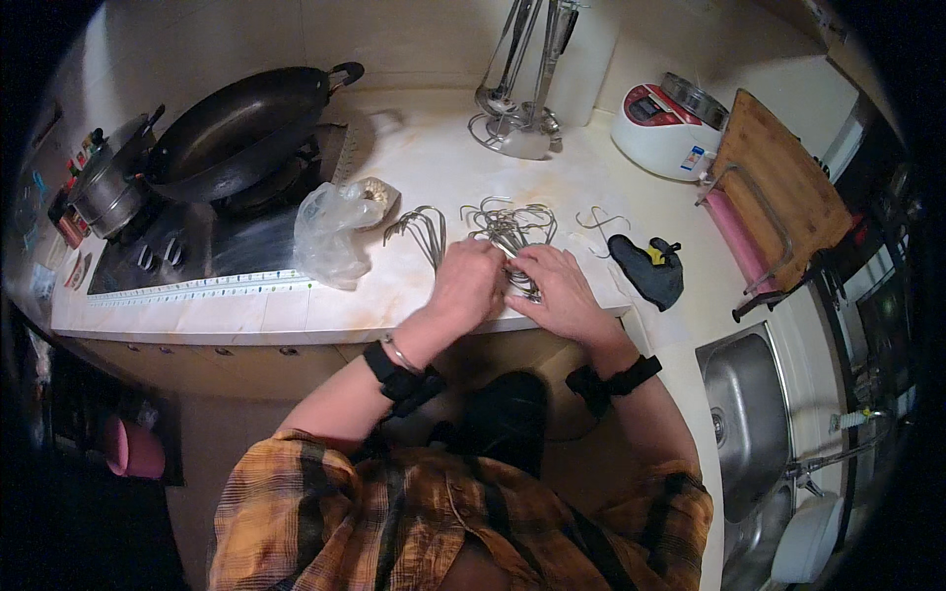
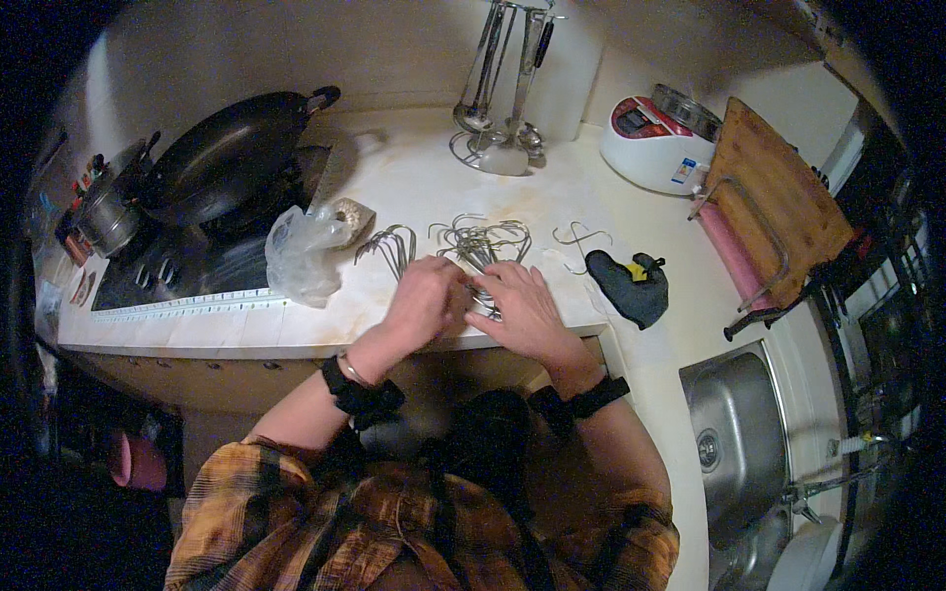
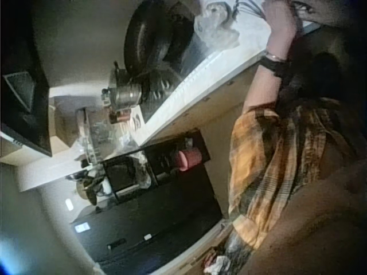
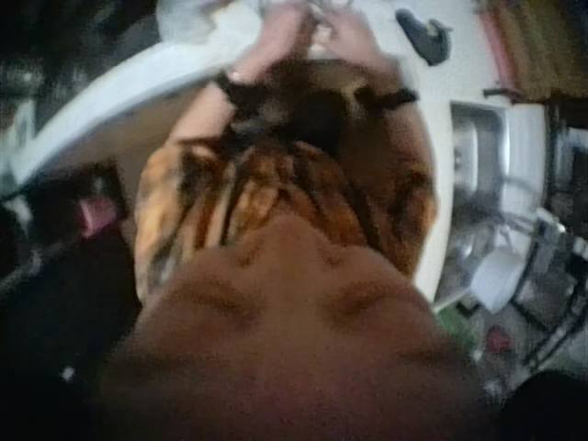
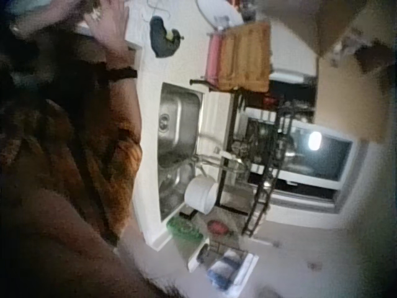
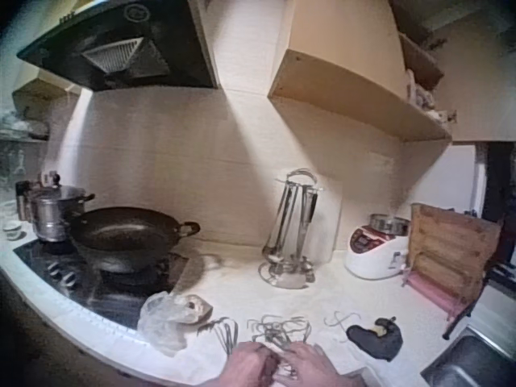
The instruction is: The person assembles small metal hooks by threading wire through the prongs of a whisk-like tool. They repeatedly pick up individual hooks from the countertop, thread them onto the tool, and set the tool down to continue the process.
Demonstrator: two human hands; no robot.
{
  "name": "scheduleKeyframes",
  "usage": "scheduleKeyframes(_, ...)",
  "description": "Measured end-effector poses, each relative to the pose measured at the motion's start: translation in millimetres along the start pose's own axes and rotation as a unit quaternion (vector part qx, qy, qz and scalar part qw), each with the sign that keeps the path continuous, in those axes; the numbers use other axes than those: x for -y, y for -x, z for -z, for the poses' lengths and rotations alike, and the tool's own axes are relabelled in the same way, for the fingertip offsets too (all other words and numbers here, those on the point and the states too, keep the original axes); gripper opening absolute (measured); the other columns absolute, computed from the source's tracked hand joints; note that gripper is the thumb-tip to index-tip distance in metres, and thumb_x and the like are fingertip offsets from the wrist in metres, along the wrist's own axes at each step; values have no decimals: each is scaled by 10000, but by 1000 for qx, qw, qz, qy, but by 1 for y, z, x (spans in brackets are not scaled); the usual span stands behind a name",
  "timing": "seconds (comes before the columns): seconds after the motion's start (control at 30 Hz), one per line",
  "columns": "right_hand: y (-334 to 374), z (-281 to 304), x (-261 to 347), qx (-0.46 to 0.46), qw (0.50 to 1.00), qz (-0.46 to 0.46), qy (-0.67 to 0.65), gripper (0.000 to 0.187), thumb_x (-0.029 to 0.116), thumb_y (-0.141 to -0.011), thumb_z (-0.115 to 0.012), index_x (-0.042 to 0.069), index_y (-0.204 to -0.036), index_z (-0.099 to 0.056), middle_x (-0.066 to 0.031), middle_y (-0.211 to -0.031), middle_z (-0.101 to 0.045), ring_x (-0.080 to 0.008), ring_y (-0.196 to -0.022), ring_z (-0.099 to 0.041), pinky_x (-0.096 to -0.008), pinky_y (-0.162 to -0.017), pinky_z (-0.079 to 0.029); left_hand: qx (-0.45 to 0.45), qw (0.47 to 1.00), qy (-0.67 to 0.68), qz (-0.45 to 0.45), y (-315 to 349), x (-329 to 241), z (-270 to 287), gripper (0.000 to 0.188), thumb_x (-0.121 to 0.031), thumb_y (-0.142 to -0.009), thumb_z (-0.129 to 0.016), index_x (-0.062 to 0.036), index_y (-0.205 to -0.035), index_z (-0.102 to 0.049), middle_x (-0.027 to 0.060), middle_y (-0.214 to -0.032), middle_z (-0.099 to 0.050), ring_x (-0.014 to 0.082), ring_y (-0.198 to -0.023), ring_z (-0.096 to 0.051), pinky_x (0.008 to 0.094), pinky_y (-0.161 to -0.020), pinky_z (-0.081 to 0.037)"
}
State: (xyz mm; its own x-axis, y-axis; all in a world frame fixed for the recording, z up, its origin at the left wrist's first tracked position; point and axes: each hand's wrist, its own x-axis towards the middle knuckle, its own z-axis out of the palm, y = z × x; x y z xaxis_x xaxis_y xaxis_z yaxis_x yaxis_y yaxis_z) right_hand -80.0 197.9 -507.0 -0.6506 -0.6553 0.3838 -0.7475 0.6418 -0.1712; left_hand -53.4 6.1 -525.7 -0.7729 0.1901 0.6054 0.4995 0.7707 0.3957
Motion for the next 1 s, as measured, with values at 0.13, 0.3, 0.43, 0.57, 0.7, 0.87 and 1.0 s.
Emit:
scheduleKeyframes(0.13,1,-8,-14,43,999,-23,21,379,273,-823,-659,88,-1152,-624,-91,-1302,-504,-279,-1222,-458,-598,-1031,-289,40,998,-35,46,2,42,47,317,50,-642,-602,-34,-941,-665,176,-893,-626,366,-890,-591,416,-777,-489)
scheduleKeyframes(0.3,-7,-5,-20,33,996,-65,47,367,247,-825,-660,80,-1150,-625,-94,-1264,-532,-280,-1215,-465,-596,-1024,-298,104,994,-40,-10,11,63,69,326,6,-695,-607,-34,-1017,-640,135,-1015,-615,325,-1007,-555,414,-856,-463)
scheduleKeyframes(0.43,-15,-4,-2,-22,999,24,-7,410,274,-808,-681,53,-1148,-618,-144,-1245,-535,-310,-1199,-462,-499,-1019,-324,147,979,-35,-133,18,54,56,275,-105,-766,-651,-60,-1035,-620,90,-1112,-583,283,-1099,-513,427,-914,-434)
scheduleKeyframes(0.57,-19,-10,21,-12,994,104,-33,426,286,-808,-681,25,-1138,-616,-160,-1223,-535,-323,-1181,-459,-441,-1005,-339,214,966,-55,-134,17,50,49,295,-121,-735,-670,-49,-1018,-625,81,-1084,-587,275,-1069,-529,403,-885,-427)
scheduleKeyframes(0.7,-15,-9,31,19,993,97,-64,473,304,-792,-696,2,-1144,-605,-169,-1194,-536,-325,-1164,-462,-422,-993,-350,213,963,-57,-153,20,46,49,219,-115,-768,-630,-39,-973,-623,99,-970,-568,263,-985,-539,384,-849,-430)
scheduleKeyframes(0.87,-7,-10,35,11,990,112,-79,563,344,-736,-745,-7,-1150,-595,-160,-1172,-534,-314,-1161,-463,-420,-988,-349,164,963,-62,-203,34,38,51,182,-76,-733,-593,-30,-910,-589,108,-969,-554,272,-947,-530,354,-839,-419)
scheduleKeyframes(1.0,0,-12,37,10,991,114,-63,613,353,-705,-768,-4,-1162,-571,-151,-1162,-527,-312,-1161,-463,-420,-990,-347,160,964,-46,-206,42,31,45,170,-77,-746,-600,-24,-905,-577,112,-956,-555,275,-928,-530,360,-841,-416)
